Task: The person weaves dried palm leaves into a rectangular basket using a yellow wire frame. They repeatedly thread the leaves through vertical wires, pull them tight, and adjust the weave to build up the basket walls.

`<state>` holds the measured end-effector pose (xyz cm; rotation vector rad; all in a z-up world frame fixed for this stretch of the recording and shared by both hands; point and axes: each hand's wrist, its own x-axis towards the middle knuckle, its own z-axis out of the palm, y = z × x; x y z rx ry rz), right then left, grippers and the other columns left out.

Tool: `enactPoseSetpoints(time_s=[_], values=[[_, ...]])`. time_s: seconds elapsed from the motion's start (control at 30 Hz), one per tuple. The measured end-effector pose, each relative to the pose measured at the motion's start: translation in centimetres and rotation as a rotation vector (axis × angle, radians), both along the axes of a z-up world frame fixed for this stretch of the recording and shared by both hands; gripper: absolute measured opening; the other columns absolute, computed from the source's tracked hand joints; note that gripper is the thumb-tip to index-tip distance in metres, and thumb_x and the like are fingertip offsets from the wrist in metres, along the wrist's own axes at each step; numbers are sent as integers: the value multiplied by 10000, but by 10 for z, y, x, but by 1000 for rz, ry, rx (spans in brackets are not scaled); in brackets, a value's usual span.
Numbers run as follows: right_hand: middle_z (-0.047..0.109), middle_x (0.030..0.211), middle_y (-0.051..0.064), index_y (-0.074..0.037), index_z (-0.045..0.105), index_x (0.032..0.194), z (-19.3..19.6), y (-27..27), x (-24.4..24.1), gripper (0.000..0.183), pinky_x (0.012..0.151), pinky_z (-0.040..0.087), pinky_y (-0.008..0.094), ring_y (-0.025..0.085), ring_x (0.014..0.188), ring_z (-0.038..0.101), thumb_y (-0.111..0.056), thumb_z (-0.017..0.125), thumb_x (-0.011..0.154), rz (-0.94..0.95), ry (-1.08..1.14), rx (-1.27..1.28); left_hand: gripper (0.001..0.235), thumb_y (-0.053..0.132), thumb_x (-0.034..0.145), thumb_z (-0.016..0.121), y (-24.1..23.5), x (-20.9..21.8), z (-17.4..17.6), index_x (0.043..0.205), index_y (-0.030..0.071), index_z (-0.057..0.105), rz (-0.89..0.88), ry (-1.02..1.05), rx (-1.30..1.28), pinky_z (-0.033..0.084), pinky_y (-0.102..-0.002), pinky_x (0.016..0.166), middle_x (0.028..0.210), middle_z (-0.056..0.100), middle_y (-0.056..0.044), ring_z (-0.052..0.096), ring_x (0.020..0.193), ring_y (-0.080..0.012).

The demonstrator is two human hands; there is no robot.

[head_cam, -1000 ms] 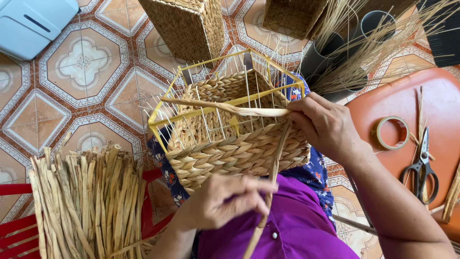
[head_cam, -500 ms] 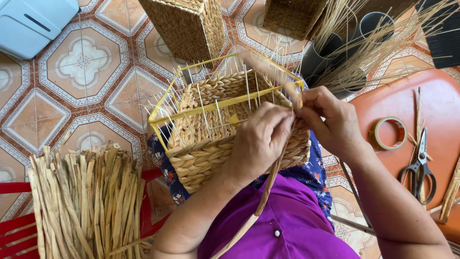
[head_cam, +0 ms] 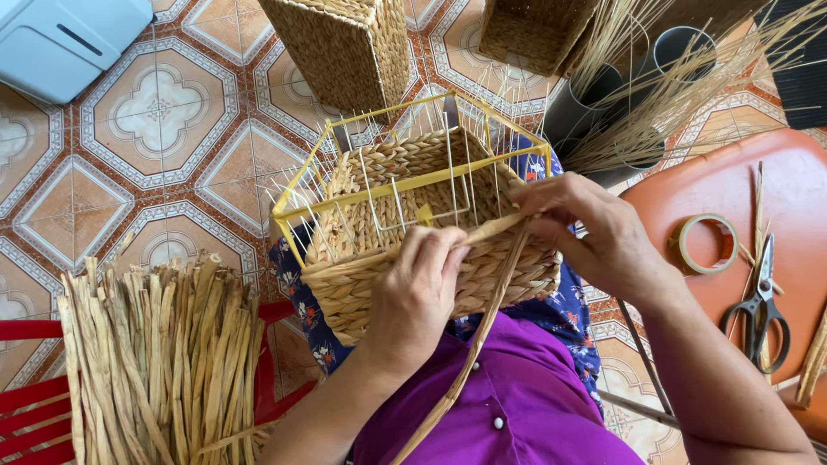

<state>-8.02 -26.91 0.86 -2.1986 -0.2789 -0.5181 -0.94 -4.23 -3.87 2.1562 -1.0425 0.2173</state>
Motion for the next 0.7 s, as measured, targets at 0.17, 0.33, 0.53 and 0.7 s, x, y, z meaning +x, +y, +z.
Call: enactPoseSetpoints(time_s=[0.17,0.33,0.53,0.7], values=[[740,916,95,-11,607,993,-17,6,5,102,671,564,300,164,759,732,-32,702,962,-332,153,-80,251,189,1064,682,12,-12,28,1292,102,626,17,30,82,565,-207,563,1104,652,-58,712,726,-151],[732,1030,107,17,600,1069,-3,-3,1,125,762,591,277,155,887,744,-37,684,994,-220,116,-11,240,171,1037,644,-20,-26,49,1245,53,657,-228,-128,8,561,-243,580,1004,663,-90,679,714,-182],[745,1066,101,-36,720,1169,16,8,-17,222,786,601,278,172,898,743,-79,725,951,-175,16,-157,260,150,1006,598,-21,15,45,1189,-6,695,-274,341,203,556,-287,601,884,677,-127,639,700,-219],[726,903,64,-74,745,1077,-6,13,4,206,656,578,310,198,757,738,-120,784,880,-203,51,-187,310,172,1067,507,-6,52,45,1166,-30,720,-380,1110,-209,624,-239,542,822,759,-118,704,611,-127]])
